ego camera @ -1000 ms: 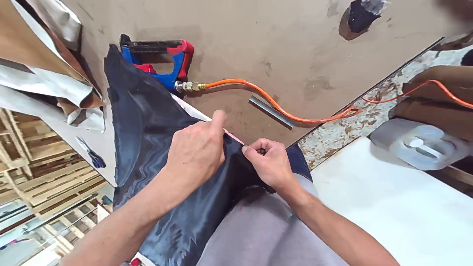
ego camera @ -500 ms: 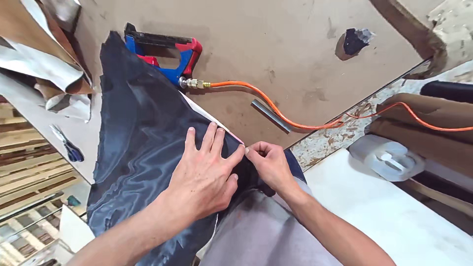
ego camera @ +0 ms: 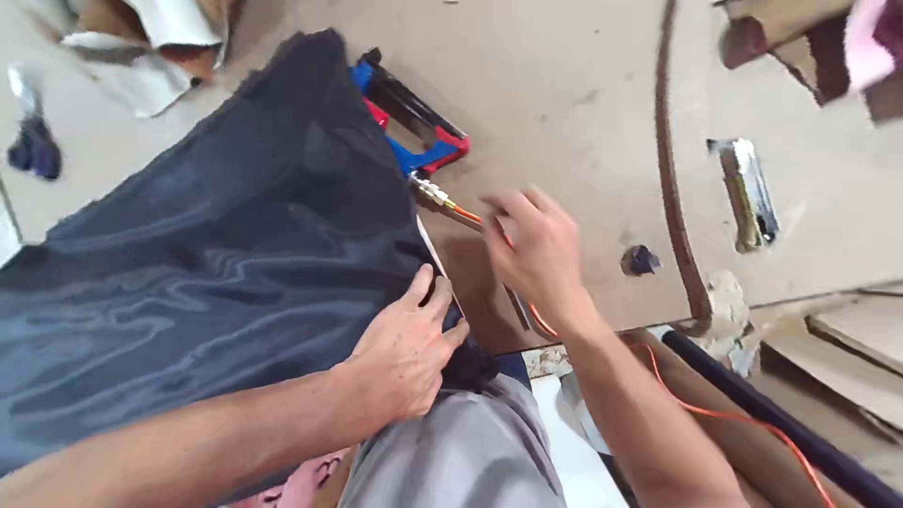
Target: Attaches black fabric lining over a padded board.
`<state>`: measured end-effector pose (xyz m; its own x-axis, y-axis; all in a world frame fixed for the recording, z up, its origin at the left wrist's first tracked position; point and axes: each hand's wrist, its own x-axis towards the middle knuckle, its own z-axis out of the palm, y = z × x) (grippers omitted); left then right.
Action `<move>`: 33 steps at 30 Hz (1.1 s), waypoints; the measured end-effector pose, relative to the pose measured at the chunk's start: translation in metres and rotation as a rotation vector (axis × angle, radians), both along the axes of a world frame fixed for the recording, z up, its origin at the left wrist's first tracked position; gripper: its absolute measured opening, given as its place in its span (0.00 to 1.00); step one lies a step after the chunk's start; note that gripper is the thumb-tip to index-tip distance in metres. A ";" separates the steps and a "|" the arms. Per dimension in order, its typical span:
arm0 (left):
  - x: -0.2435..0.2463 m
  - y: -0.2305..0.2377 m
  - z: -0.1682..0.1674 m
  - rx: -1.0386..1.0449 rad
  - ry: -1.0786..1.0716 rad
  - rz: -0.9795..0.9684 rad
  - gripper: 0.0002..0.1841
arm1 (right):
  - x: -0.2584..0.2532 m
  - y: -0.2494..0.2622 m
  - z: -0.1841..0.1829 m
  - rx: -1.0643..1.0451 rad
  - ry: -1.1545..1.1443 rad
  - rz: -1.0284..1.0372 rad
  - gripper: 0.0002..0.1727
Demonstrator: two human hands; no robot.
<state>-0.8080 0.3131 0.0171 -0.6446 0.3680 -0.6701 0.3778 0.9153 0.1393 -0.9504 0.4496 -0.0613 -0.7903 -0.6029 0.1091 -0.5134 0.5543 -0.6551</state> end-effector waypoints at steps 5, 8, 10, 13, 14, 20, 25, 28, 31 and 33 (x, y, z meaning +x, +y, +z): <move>-0.002 -0.002 0.004 -0.037 -0.036 0.018 0.35 | -0.059 -0.151 -0.019 0.400 -0.012 0.373 0.46; 0.003 -0.003 0.001 -0.002 -0.087 0.086 0.35 | -0.067 -0.164 -0.024 0.468 -0.052 0.478 0.61; 0.007 -0.002 -0.001 -0.003 -0.132 0.098 0.36 | -0.073 -0.164 -0.033 0.497 -0.015 0.519 0.63; 0.005 -0.004 0.001 -0.042 -0.155 0.081 0.37 | -0.084 -0.165 -0.028 0.579 0.137 0.525 0.58; 0.005 -0.004 0.000 -0.048 -0.161 0.075 0.38 | -0.089 -0.162 -0.023 0.624 0.141 0.506 0.53; 0.008 -0.007 -0.002 -0.023 -0.142 0.049 0.38 | -0.144 -0.083 0.028 0.582 0.029 0.234 0.21; 0.014 -0.014 -0.008 0.069 -0.107 0.056 0.42 | -0.145 0.076 0.079 0.362 -0.105 0.448 0.27; 0.020 -0.015 -0.014 0.111 -0.020 0.070 0.45 | -0.090 0.101 0.109 0.296 -0.423 0.464 0.19; 0.030 -0.016 -0.021 0.130 0.130 0.055 0.37 | -0.067 0.081 0.100 0.357 -0.321 0.727 0.24; 0.033 -0.018 -0.022 0.139 0.194 0.030 0.31 | -0.061 0.071 0.085 0.395 -0.270 0.855 0.27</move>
